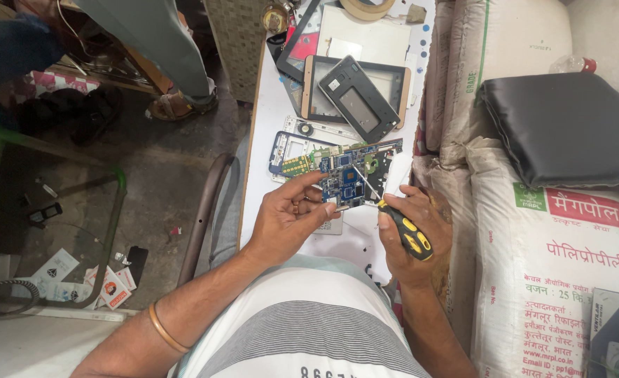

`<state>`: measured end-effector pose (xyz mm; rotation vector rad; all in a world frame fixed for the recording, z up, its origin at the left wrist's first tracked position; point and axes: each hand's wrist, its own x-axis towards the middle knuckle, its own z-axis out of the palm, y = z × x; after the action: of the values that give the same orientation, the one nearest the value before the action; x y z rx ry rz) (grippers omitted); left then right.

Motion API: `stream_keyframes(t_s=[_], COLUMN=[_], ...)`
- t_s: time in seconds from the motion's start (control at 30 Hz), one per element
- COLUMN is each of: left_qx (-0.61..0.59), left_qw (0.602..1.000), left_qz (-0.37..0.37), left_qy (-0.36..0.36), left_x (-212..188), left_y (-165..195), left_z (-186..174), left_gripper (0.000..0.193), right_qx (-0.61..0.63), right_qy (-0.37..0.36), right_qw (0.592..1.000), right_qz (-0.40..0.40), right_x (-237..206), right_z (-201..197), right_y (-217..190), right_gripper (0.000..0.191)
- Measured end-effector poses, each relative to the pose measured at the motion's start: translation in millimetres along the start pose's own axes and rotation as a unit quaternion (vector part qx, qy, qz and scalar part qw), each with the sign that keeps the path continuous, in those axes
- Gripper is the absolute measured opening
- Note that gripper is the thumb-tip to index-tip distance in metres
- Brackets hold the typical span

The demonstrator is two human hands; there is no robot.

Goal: The person sits at a cluttered workbench and uses a screwdriver to work on a disassembled phone motherboard, holding the board with one hand while prying and turning screws. They set the board down, reposition it, and continue working on it among other phone parts and a battery on the bench.

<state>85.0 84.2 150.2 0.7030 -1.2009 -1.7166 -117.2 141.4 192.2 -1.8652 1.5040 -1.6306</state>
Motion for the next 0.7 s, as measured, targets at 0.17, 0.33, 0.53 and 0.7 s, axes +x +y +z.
stream_keyframes(t_s=[0.17,0.33,0.53,0.7], left_qx=[-0.018,-0.026,-0.048,-0.056], left_qw=[1.000,1.000,0.999,0.998], left_qz=[-0.008,-0.011,-0.015,0.000], left_qy=[0.003,0.002,0.005,0.035], left_x=[0,1,0,3], left_y=[1,-1,-8,-13], left_z=[-1,-2,1,-3], left_gripper=[0.049,0.047,0.048,0.049], right_qx=[-0.002,-0.006,-0.024,-0.015], right_qy=[-0.006,0.007,0.018,0.020], right_qw=[1.000,1.000,1.000,1.000], right_qz=[-0.008,-0.007,0.001,0.010], right_x=[1,1,0,-3], right_z=[1,0,-3,-7], right_y=[0,1,2,3], right_gripper=[0.022,0.022,0.020,0.021])
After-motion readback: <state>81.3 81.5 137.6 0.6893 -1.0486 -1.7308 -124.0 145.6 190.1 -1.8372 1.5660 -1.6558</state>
